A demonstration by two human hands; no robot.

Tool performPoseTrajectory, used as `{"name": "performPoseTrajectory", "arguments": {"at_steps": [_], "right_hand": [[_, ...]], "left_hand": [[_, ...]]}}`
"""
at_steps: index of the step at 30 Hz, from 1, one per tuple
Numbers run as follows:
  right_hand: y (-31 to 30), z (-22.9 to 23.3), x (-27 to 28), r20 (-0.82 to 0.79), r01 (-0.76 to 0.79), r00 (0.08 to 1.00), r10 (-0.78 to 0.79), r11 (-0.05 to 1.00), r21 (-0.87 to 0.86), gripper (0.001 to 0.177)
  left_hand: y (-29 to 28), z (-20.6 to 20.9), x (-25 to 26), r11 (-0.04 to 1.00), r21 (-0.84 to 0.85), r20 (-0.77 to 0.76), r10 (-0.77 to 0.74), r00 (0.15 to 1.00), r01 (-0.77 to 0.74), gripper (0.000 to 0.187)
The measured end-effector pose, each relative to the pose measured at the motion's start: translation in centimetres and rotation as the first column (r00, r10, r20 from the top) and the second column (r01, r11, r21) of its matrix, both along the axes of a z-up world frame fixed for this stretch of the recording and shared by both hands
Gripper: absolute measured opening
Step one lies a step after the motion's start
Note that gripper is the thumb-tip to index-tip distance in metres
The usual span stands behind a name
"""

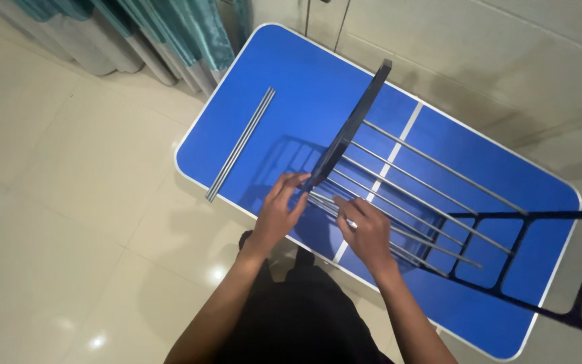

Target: The person assembles a metal dish rack by inserting multiple horizontal rods into the side frames. They pick up each rod from a blue table and slide it into place, repeating the process until the rack is fully assembled.

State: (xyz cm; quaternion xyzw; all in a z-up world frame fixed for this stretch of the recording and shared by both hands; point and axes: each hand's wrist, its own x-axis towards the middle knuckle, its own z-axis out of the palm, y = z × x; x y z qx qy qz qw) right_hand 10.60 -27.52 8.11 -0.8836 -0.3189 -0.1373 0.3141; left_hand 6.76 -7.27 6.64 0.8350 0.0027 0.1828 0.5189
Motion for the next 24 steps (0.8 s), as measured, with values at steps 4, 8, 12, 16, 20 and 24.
{"name": "performPoseTrajectory", "arguments": {"at_steps": [4, 8, 12, 16, 20, 24], "right_hand": [[-0.7, 0.0, 0.4, 0.011, -0.010, 1.000, 0.010, 1.000, -0.021, 0.030], [-1.1, -0.3, 0.7, -0.026, 0.007, 1.000, -0.007, 1.000, -0.024, 0.030], [-1.0, -0.6, 0.8, -0.047, -0.016, 0.999, 0.017, 1.000, 0.015, 0.033], [-0.7, -0.6, 0.9, -0.023, -0.032, 0.999, 0.032, 0.999, -0.008, 0.033], [-0.5, -0.3, 0.6, 0.004, -0.013, 1.000, 0.013, 1.000, -0.027, 0.033], [0.1, -0.2, 0.5, 0.040, -0.020, 0.999, 0.021, 1.000, -0.021, 0.035]], "left_hand": [[-0.8, -0.2, -0.1, 0.998, -0.047, -0.020, 0.042, 0.999, -0.043, 0.038], [-1.5, -0.5, 0.0, 0.997, -0.025, 0.070, 0.078, 0.995, -0.076, 0.035], [-2.0, -1.0, 0.1, 0.991, -0.085, -0.046, 0.102, 0.994, -0.106, 0.033], [-2.3, -1.5, 0.0, 0.986, -0.034, 0.006, 0.162, 0.987, -0.162, 0.024], [-2.8, -1.7, 0.0, 0.981, -0.016, 0.044, 0.192, 0.980, -0.191, 0.022], [-2.9, -1.8, 0.1, 0.976, -0.003, 0.059, 0.218, 0.974, -0.218, 0.020]]}}
